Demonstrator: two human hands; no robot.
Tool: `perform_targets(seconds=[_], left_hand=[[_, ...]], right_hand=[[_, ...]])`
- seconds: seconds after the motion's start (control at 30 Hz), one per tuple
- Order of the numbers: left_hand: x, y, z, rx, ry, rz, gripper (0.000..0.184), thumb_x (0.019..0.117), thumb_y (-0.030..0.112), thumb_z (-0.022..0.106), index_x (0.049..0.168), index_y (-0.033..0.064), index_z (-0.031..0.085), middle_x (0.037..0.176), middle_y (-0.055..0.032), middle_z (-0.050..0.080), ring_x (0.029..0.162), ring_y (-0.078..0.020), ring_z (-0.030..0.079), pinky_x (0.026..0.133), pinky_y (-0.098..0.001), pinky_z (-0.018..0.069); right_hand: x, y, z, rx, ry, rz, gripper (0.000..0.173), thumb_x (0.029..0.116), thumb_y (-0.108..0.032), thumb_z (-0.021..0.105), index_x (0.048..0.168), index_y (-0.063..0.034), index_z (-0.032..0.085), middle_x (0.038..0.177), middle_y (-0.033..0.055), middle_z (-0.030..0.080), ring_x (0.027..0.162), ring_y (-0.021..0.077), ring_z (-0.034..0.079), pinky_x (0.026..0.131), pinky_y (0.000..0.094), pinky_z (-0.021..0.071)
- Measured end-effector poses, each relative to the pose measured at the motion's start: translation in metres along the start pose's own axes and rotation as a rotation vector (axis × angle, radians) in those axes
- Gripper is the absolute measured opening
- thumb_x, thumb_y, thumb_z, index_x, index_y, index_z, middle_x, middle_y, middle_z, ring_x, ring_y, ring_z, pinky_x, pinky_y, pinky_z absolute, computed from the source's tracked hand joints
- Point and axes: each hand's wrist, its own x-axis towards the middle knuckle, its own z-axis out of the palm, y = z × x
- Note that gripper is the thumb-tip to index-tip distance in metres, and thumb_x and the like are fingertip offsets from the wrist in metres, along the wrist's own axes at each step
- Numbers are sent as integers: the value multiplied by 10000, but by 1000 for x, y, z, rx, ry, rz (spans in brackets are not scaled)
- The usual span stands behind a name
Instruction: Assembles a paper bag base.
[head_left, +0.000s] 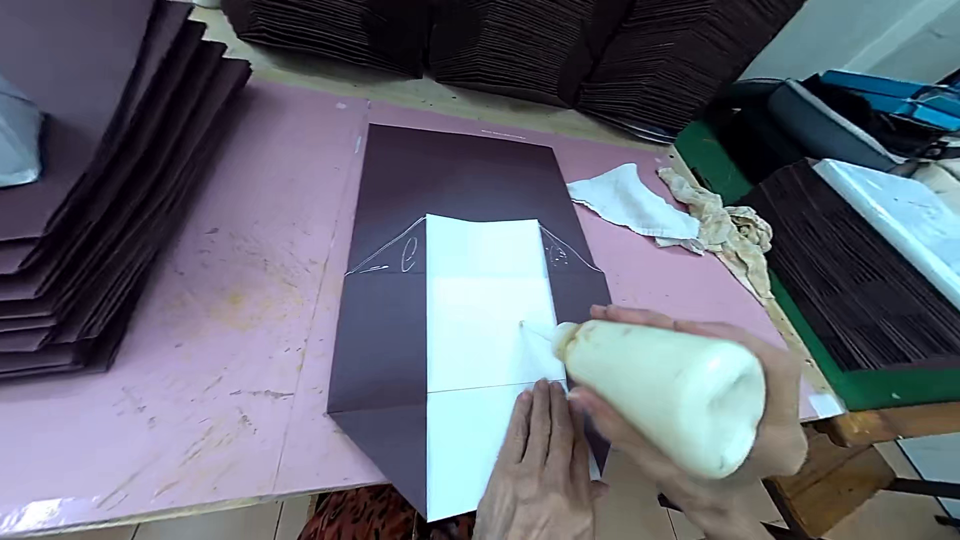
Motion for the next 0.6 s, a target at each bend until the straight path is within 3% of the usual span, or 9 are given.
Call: perform_targets(seconds=[0.1,0.17,0.27,0.3,0.37,0.43,0.53,0.6], left_hand=[[-3,-3,-6,-77,8,-6,270,962,129,546,1046,-18,755,1120,-192,751,1145,-357,694,1026,-427,501],[-5,-5,-9,-162,8,-21,244,920,32,548,1033,-25,757,1108,-186,757,1162,-366,687,1055,-438,478],[-16,-13,9,-406,98,24,273,949,33,504,1101,-71,706,1161,-247,718,1192,-417,648,1145,-532,359],[-14,-16,-5,-472,14,18,266,934,13,535,1111,-101,698,1173,-265,710,1202,-426,644,1152,-542,342],[-10,-20,-22,-519,-79,-8,262,922,2,556,1110,-113,698,1170,-256,717,1199,-387,655,1166,-477,333],[-13,-21,-23,-527,-41,-5,278,927,8,535,1105,-148,683,1146,-278,716,1184,-370,668,1169,-414,348],[-15,-19,-26,-475,-64,-42,307,930,-1,523,1151,-165,659,1184,-290,700,1220,-340,652,1175,-348,328],[-16,-16,-25,-445,-38,-72,286,921,23,543,1115,-137,678,1133,-267,721,1162,-292,679,1146,-322,344]], right_hand=[[-13,-11,-3,12,-135,-23,672,823,-180,861,1372,-168,473,1276,67,686,1164,222,691,969,389,612],[-17,-20,-1,43,-194,-23,614,860,-169,829,1350,-163,459,1303,68,673,1221,214,665,1019,380,586],[-25,-31,2,35,-244,-40,421,975,-183,694,1318,-110,460,1342,109,644,1285,230,624,1081,391,539],[-28,-31,4,13,-244,-64,334,1028,-202,608,1310,-94,465,1346,117,635,1292,226,618,1089,389,527],[-31,-32,8,-37,-249,-102,259,1061,-185,537,1282,-73,462,1341,127,631,1300,218,611,1101,381,509],[-32,-34,11,-65,-265,-113,264,1040,-148,578,1260,-60,463,1332,128,627,1311,207,600,1117,375,491],[-33,-38,15,-81,-288,-111,192,1077,-149,475,1245,-58,463,1342,127,618,1321,186,590,1131,363,473],[-32,-40,18,-103,-294,-127,178,1079,-149,462,1225,-47,471,1306,153,629,1304,198,602,1121,364,478]])
